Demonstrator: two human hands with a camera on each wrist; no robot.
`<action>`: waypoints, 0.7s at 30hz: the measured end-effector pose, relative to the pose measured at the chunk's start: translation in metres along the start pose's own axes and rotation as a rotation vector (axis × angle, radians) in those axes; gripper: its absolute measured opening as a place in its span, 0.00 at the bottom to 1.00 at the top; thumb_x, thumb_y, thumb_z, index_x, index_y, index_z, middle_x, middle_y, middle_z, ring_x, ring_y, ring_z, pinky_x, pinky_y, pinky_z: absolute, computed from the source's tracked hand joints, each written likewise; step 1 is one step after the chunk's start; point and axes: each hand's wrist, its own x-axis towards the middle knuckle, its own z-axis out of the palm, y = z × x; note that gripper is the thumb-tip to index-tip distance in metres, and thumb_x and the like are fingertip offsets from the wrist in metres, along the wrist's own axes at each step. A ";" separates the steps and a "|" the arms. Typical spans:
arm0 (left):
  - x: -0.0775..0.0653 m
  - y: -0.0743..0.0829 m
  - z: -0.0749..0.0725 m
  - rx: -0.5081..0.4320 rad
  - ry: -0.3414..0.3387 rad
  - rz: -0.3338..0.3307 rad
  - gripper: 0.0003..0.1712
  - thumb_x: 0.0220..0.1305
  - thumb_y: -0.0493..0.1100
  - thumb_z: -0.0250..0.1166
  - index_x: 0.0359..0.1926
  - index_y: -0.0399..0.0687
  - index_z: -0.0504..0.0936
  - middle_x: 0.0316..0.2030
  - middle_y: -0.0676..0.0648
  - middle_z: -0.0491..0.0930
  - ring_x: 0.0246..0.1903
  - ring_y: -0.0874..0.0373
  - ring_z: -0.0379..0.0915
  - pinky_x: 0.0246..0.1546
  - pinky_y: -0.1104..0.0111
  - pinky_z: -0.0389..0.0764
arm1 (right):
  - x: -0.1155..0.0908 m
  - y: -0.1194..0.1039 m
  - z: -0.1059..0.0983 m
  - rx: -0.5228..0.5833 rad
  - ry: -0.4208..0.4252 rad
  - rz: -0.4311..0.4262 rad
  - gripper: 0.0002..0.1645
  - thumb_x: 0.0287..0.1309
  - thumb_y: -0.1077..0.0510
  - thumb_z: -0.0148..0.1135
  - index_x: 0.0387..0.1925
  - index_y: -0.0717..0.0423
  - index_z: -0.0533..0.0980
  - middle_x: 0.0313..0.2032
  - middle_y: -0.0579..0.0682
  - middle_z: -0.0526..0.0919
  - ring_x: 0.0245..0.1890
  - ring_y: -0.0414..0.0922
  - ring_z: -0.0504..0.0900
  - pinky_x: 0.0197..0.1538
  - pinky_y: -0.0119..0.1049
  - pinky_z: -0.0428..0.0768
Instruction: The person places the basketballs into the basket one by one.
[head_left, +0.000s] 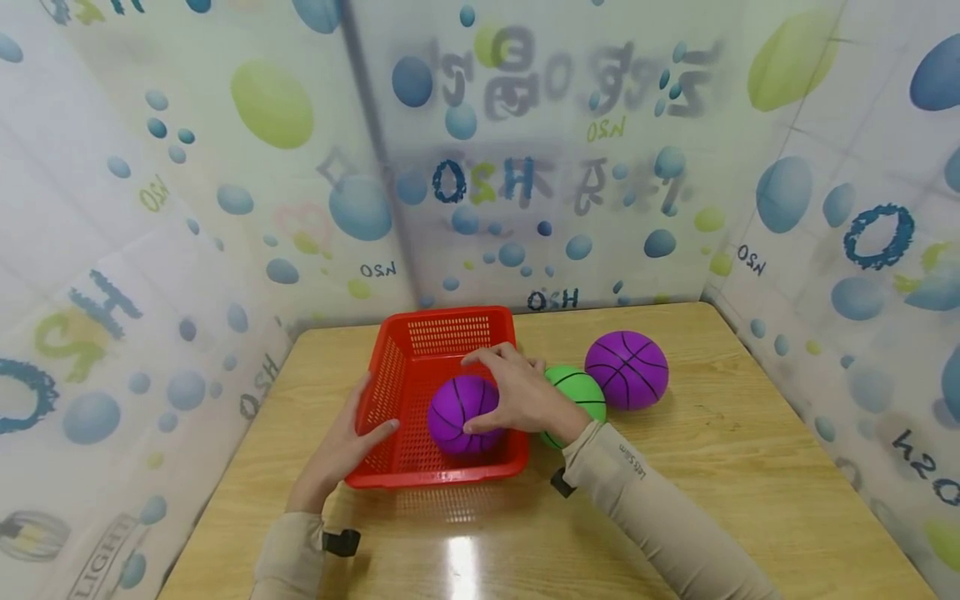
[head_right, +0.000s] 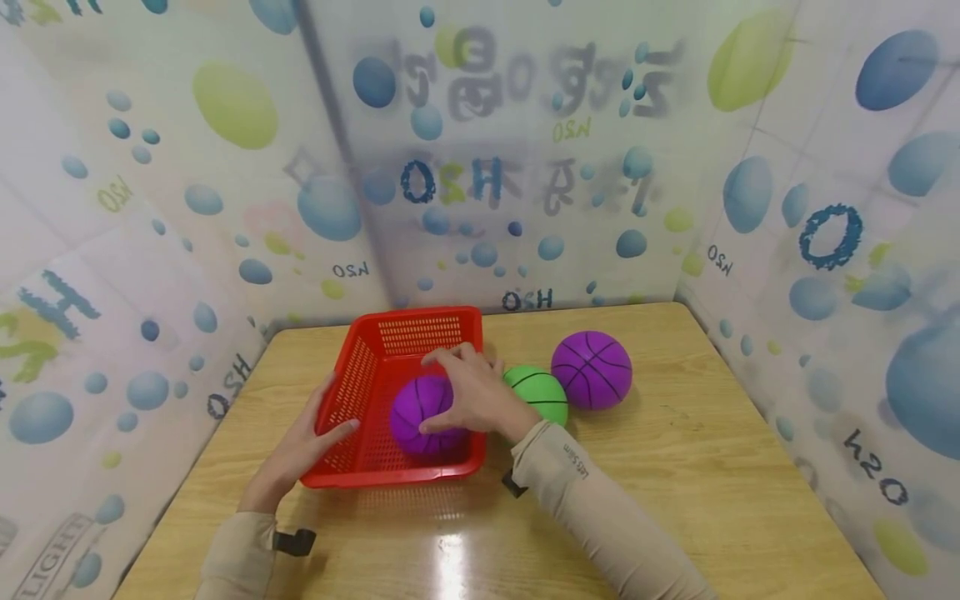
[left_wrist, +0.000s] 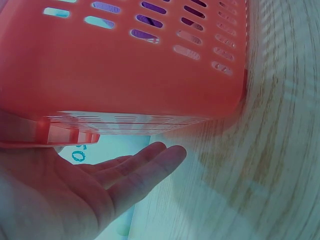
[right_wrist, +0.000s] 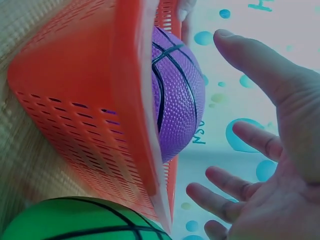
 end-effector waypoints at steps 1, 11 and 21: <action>0.000 0.000 0.000 -0.006 -0.001 0.000 0.62 0.77 0.59 0.72 0.93 0.62 0.38 0.90 0.37 0.44 0.82 0.31 0.56 0.80 0.30 0.59 | 0.000 0.000 -0.001 0.002 0.012 0.003 0.56 0.50 0.37 0.91 0.77 0.39 0.72 0.73 0.55 0.72 0.73 0.53 0.70 0.70 0.66 0.62; -0.001 0.002 0.000 0.000 -0.003 0.000 0.63 0.76 0.59 0.72 0.93 0.61 0.37 0.90 0.36 0.42 0.84 0.30 0.52 0.80 0.29 0.56 | 0.003 -0.001 -0.025 0.066 0.143 0.013 0.73 0.48 0.39 0.93 0.88 0.34 0.57 0.83 0.60 0.56 0.80 0.65 0.63 0.73 0.78 0.62; -0.001 0.001 0.001 0.015 0.003 0.012 0.62 0.77 0.61 0.71 0.93 0.61 0.37 0.91 0.39 0.40 0.86 0.31 0.46 0.81 0.28 0.52 | -0.002 -0.003 -0.076 0.131 0.225 -0.004 0.77 0.51 0.37 0.90 0.90 0.27 0.47 0.85 0.62 0.49 0.82 0.64 0.60 0.74 0.75 0.71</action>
